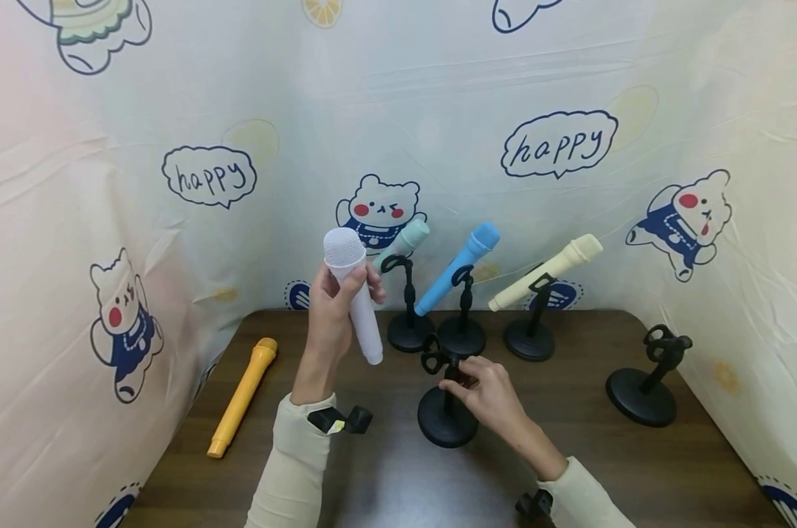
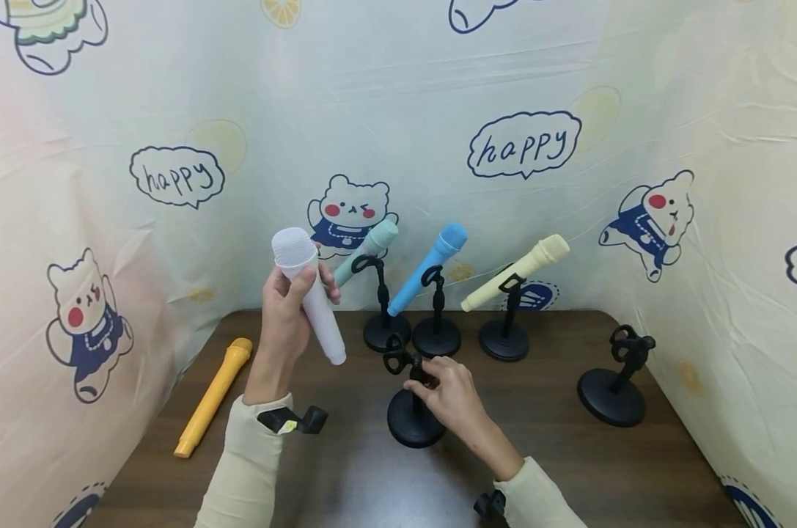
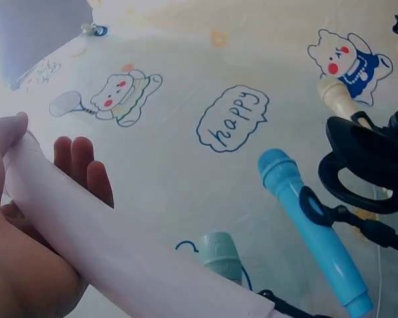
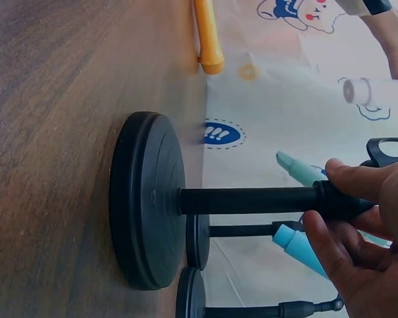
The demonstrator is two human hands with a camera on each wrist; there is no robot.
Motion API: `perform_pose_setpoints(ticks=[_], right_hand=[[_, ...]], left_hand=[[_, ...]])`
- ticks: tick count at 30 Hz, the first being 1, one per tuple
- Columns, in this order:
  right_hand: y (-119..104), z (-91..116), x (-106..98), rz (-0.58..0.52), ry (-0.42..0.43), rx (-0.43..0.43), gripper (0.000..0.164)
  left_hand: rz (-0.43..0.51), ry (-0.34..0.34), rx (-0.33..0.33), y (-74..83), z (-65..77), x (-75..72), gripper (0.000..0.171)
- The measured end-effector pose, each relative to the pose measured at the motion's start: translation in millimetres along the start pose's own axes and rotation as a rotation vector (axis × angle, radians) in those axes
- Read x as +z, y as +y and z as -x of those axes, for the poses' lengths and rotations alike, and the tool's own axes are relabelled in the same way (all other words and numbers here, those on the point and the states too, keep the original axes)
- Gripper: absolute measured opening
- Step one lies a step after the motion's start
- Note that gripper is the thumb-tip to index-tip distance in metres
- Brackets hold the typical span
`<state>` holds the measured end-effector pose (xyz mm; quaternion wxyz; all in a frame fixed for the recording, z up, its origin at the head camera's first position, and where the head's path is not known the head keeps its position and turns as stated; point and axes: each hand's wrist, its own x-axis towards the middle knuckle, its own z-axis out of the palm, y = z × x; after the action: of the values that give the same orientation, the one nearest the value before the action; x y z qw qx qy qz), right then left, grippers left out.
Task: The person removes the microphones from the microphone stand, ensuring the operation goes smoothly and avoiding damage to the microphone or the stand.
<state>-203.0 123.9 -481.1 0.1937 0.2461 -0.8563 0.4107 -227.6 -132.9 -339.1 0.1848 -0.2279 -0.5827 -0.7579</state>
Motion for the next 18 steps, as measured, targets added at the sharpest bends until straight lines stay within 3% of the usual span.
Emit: perform_pose_setpoints(ticks=[7,18], right_hand=[[1,1,1,0.013,0.012,-0.013,0.016],[1,1,2,0.01,0.022,-0.013,0.016]], left_hand=[[-0.062,0.026,-0.046,-4.6,1.9,-9.4,0.033],[-0.213,-0.012,-0.107,-9.5,9.5,-26.0,0.026]])
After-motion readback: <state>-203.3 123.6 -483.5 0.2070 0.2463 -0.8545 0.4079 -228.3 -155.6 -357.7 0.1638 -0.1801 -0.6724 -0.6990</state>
